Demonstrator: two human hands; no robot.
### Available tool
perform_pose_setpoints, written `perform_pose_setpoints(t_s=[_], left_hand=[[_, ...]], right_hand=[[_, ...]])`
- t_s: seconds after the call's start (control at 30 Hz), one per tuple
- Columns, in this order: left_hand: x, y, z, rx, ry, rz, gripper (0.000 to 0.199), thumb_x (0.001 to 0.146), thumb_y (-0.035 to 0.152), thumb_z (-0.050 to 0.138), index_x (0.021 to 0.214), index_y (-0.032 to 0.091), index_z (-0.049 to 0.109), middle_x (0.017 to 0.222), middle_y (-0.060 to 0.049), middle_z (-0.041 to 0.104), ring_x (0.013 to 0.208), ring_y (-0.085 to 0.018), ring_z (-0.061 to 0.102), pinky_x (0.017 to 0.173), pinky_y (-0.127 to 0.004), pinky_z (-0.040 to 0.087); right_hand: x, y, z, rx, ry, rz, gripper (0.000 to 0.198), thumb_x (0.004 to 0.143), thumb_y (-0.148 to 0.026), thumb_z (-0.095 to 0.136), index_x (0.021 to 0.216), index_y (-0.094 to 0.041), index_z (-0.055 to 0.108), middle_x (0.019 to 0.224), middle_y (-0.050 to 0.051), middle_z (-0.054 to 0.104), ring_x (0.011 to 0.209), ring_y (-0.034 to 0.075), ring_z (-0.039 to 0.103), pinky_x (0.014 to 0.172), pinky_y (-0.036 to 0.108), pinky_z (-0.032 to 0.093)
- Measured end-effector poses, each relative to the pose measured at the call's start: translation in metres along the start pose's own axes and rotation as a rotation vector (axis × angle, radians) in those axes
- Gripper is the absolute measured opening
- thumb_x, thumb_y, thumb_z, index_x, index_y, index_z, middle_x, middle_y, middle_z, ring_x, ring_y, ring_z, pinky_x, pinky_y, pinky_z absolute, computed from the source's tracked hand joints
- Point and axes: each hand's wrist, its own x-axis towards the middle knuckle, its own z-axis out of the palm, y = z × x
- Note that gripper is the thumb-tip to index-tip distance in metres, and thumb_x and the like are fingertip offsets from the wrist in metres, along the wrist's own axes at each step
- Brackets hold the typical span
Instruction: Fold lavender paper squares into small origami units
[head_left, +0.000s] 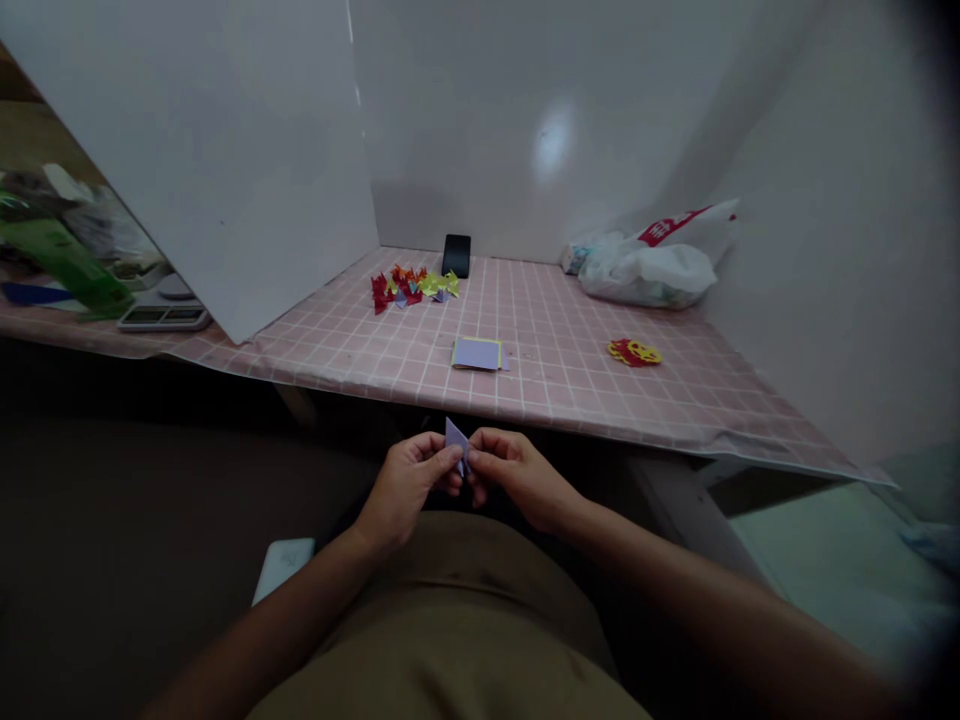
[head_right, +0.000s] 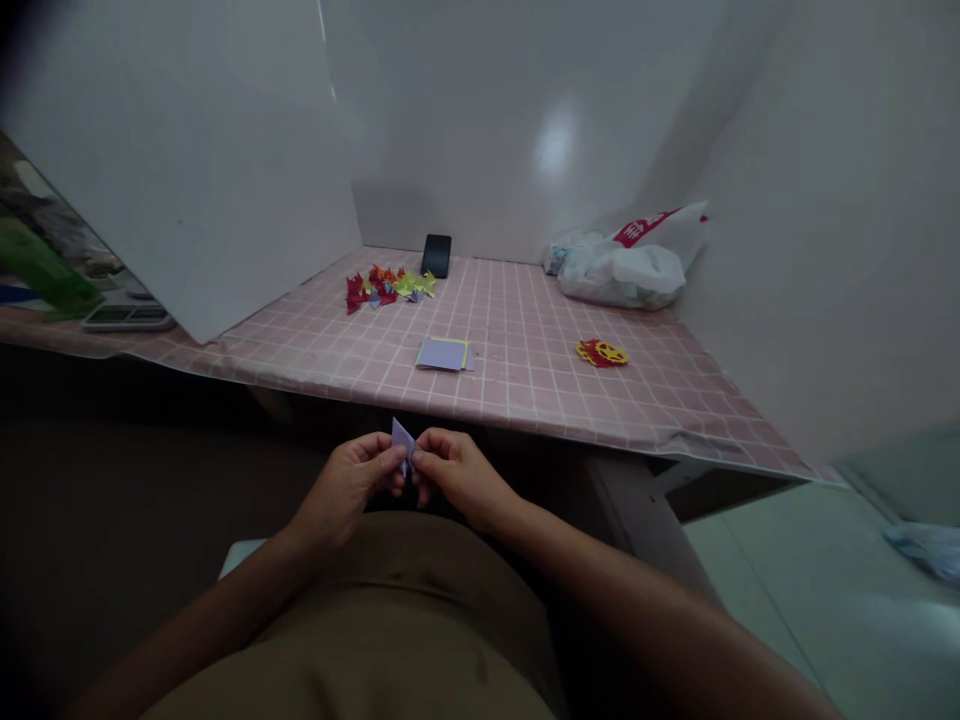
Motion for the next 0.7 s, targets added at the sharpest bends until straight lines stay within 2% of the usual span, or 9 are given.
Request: perform_pose_setpoints(t_s=[0.2, 0.53, 0.7], left_hand=[[0.0003, -0.0008, 0.0006, -0.05, 0.013, -0.023, 0.031, 0.067, 0.038, 0.082, 0.073, 0.012, 0.066, 0.064, 0.0, 0.063, 0.054, -0.009, 0.055, 0.055, -0.022, 0.048], [-0.0008, -0.0048, 0.0028, -0.103, 0.015, -0.019, 0.029, 0.071, 0.036, 0.08, 0.071, 0.012, 0.063, 0.06, 0.002, 0.058, 0.051, -0.006, 0.049, 0.052, -0.019, 0.04], [-0.0012, -0.0065, 0.0042, -0.148, 0.021, -0.003, 0.029, 0.073, 0.037, 0.079, 0.072, 0.013, 0.063, 0.06, 0.002, 0.057, 0.052, -0.007, 0.049, 0.053, -0.02, 0.041]], right_hand=[[0.0008, 0.0019, -0.0003, 0.053, -0.03, 0.048, 0.031, 0.078, -0.041, 0.074, 0.075, -0.017, 0.056, 0.066, -0.001, 0.066, 0.049, 0.008, 0.056, 0.05, 0.023, 0.048], [0.0003, 0.0031, 0.0019, 0.095, -0.05, 0.048, 0.031, 0.077, -0.04, 0.076, 0.075, -0.016, 0.055, 0.066, -0.002, 0.062, 0.052, 0.009, 0.056, 0.053, 0.024, 0.049], [0.0003, 0.0047, 0.0038, 0.104, -0.011, 0.018, 0.029, 0.078, -0.038, 0.075, 0.078, -0.017, 0.055, 0.068, -0.002, 0.063, 0.053, 0.009, 0.057, 0.054, 0.025, 0.05]])
